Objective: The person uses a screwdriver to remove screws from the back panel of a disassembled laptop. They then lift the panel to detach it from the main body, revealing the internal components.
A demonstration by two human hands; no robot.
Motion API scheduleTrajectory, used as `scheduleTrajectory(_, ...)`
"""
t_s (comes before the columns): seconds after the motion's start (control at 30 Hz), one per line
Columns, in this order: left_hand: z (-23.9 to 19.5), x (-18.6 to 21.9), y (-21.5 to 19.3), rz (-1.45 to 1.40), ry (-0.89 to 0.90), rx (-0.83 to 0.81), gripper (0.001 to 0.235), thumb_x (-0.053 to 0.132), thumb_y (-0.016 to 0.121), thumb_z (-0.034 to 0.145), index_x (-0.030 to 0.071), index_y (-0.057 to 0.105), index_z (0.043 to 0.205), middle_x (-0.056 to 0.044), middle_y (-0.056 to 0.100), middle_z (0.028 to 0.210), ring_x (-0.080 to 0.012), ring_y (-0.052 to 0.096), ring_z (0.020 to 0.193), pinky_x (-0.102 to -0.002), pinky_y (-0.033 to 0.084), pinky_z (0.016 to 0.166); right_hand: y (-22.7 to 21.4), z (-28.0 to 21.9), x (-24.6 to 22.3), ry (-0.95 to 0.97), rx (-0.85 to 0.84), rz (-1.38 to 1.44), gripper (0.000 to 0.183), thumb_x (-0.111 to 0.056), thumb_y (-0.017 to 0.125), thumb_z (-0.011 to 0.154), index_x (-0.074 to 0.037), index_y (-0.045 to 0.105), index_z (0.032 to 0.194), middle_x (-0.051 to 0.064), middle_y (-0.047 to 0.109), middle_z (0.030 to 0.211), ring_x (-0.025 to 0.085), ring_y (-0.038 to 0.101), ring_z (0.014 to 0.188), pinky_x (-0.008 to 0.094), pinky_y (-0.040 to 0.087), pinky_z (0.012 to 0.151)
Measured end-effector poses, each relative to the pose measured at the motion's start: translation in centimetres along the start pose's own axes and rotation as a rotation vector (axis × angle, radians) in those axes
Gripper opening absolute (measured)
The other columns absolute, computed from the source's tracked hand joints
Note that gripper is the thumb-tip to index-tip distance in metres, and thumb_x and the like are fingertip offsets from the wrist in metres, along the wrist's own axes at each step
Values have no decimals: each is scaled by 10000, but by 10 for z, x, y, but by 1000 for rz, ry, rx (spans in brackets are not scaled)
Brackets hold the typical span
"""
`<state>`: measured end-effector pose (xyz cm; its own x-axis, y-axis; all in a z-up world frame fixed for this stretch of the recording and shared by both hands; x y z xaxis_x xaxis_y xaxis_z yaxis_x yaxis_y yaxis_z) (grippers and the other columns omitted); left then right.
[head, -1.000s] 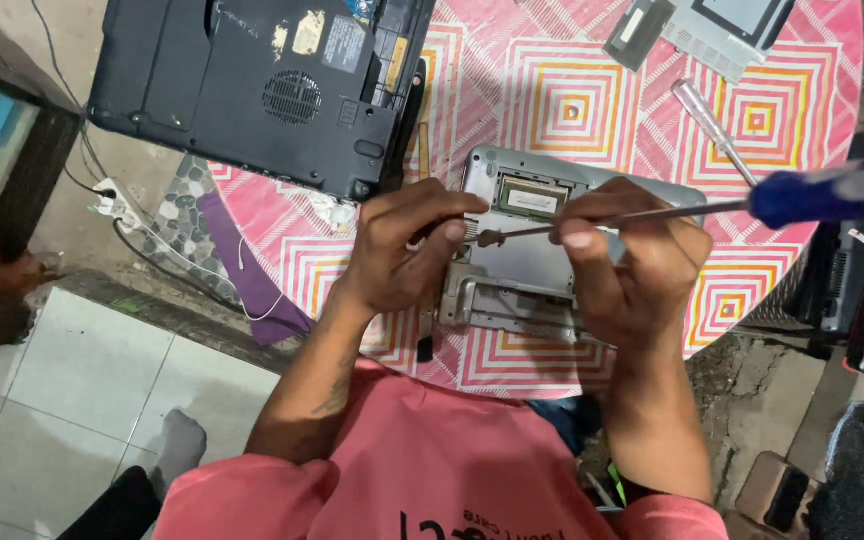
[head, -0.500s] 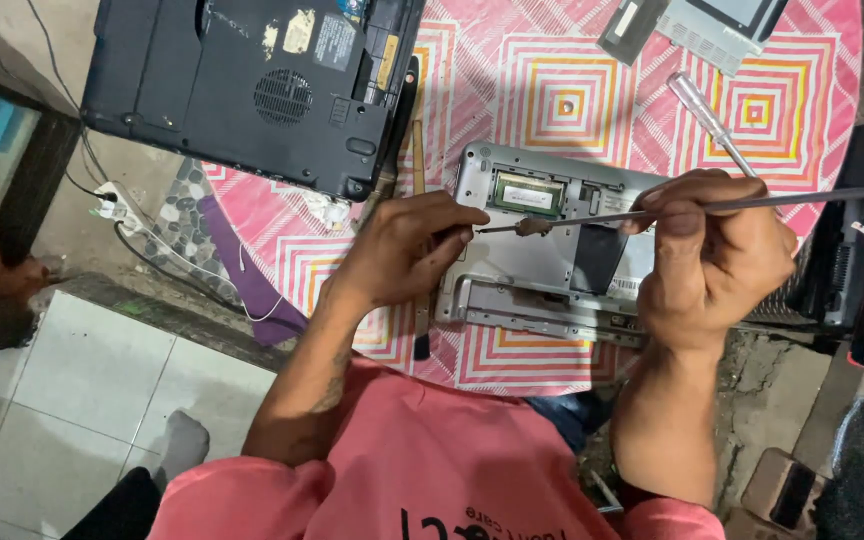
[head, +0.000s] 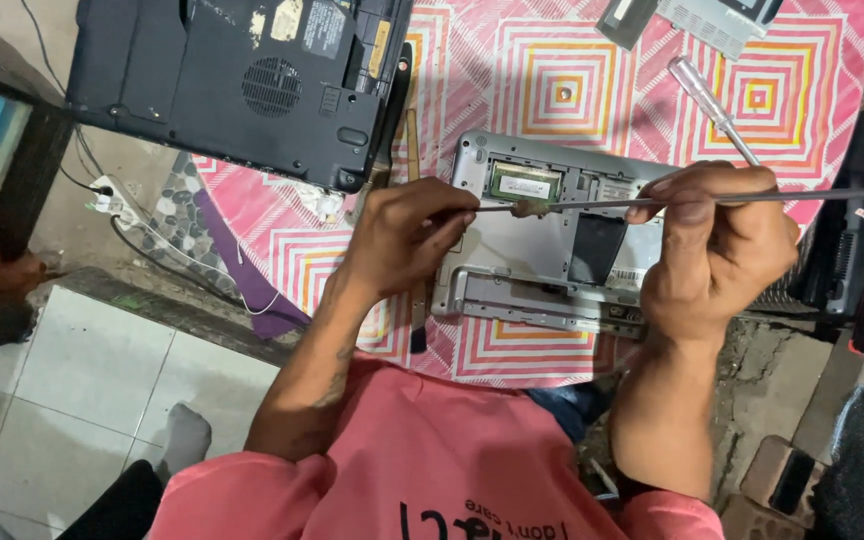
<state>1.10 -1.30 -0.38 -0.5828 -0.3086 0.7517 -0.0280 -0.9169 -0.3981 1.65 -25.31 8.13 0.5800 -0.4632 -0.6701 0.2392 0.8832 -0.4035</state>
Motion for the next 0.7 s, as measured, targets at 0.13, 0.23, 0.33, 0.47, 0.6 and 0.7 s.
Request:
scheduleTrajectory(0.13, 5, 12, -6, 42, 48, 112, 86, -43, 664, 941, -22, 673, 1024, -148, 700, 911, -246, 653, 718, -343, 524, 636, 1, 0, 5, 6, 61, 68, 375, -248, 468, 1129, 77, 473, 942, 216, 547, 742, 297, 609, 594, 346, 448, 557)
scheduleTrajectory(0.23, 19, 34, -7, -15, 130, 146, 42, -63, 670, 936, -54, 669, 976, -171, 710, 886, -286, 684, 772, -366, 551, 670, 3, -5, 7, 37, 19, 52, 386, -239, 458, 1128, 80, 512, 916, 203, 570, 732, 280, 608, 638, 352, 464, 644)
scheduleTrajectory(0.33, 29, 49, -5, -44, 164, 78, 151, -90, 667, 952, 12, 683, 1062, -106, 716, 940, -234, 693, 831, -330, 561, 705, 9, -7, 0, 95, -19, 33, 365, -229, 482, 1110, 81, 563, 935, 175, 604, 740, 258, 627, 674, 355, 489, 689)
scheduleTrajectory(0.47, 26, 48, 1, -80, 187, 36, 169, 25, 731, 961, 21, 619, 1088, -137, 651, 957, -271, 651, 832, -363, 533, 727, 10, -9, -6, 95, -52, 24, 388, -258, 489, 1086, 80, 585, 922, 160, 614, 730, 258, 627, 691, 357, 485, 697)
scheduleTrajectory(0.6, 17, 46, -2, -152, 116, 95, 106, 47, 663, 966, 65, 688, 1067, -115, 664, 889, -286, 657, 782, -389, 539, 687, 10, -12, 3, -9, -79, 94, 326, -153, 528, 1060, 78, 588, 838, 160, 606, 700, 277, 642, 652, 361, 503, 646)
scheduleTrajectory(0.7, 11, 46, -7, -218, 109, 96, 145, 100, 666, 966, 89, 733, 1094, -145, 694, 914, -363, 688, 824, -458, 572, 715, 13, -9, -5, -96, -126, 150, 293, -132, 584, 1055, 55, 628, 834, 137, 606, 698, 278, 669, 604, 341, 510, 598)
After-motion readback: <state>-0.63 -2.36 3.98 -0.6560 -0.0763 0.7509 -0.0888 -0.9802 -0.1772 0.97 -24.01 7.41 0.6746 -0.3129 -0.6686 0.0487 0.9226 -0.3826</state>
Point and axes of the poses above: each hand's wrist, its own z-axis towards the middle knuckle, its own y-axis out of the palm, x = y × z, the point moved 1 cm from there along z, towards the middle knuckle
